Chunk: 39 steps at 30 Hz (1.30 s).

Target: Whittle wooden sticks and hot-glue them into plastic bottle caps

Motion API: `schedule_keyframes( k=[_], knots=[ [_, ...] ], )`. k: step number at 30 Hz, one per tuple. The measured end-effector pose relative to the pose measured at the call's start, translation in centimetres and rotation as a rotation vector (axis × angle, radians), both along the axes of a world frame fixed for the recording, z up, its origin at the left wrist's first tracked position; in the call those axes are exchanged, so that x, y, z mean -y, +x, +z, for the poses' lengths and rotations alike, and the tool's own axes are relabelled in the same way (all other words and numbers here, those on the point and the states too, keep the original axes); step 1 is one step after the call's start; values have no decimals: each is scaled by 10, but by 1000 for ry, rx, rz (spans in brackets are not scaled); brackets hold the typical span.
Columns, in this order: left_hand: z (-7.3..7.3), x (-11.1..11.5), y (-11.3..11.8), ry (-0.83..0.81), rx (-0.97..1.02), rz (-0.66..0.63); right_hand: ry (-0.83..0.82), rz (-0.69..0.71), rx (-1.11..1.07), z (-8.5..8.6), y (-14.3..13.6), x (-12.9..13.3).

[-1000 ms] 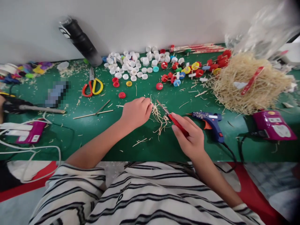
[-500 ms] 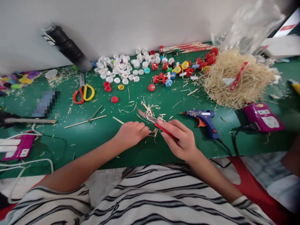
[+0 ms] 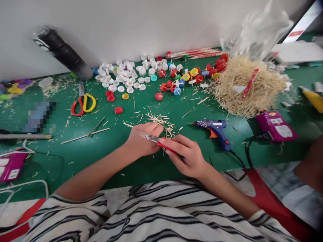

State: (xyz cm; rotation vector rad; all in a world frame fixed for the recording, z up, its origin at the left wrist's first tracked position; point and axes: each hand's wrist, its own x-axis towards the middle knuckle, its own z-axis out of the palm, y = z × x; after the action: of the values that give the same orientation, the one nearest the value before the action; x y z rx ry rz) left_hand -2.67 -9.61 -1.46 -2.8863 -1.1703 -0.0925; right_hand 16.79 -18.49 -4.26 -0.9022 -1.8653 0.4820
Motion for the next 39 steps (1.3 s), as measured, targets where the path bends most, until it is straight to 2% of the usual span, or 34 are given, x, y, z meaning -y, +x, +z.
schedule_keyframes(
  k=[2,5,11,14,18,20,23,25,27,30,33,39],
  knots=[
    [3,10,2,-62,-51,-13,4,8,5,-1,-1,0],
    [4,11,6,-121,-91,-30,15,18,-4,0,-2,1],
    [-13,1,1,-105,4,-40,32,28,-23,1,-1,4],
    [-15,0,-1,-135,39,1,24,43,9,0,0,4],
    [-8,-2,-3,-211,146,79,41,48,26,2,0,6],
    [-5,-4,-5,-240,207,115,34,3,8,4,0,7],
    [-3,-6,-8,-226,277,139,-73,-216,-31,6,0,8],
    [-2,-4,-10,-181,327,100,-187,-380,-63,7,1,6],
    [-1,-1,-10,-128,386,12,-297,-462,-78,7,2,3],
    [1,4,-10,-20,472,-115,-432,-466,-41,6,3,-1],
    [2,5,-10,82,505,-186,-520,-458,5,4,4,-3],
    [3,4,-12,137,528,-248,-487,-432,-22,9,5,-1]
  ],
)
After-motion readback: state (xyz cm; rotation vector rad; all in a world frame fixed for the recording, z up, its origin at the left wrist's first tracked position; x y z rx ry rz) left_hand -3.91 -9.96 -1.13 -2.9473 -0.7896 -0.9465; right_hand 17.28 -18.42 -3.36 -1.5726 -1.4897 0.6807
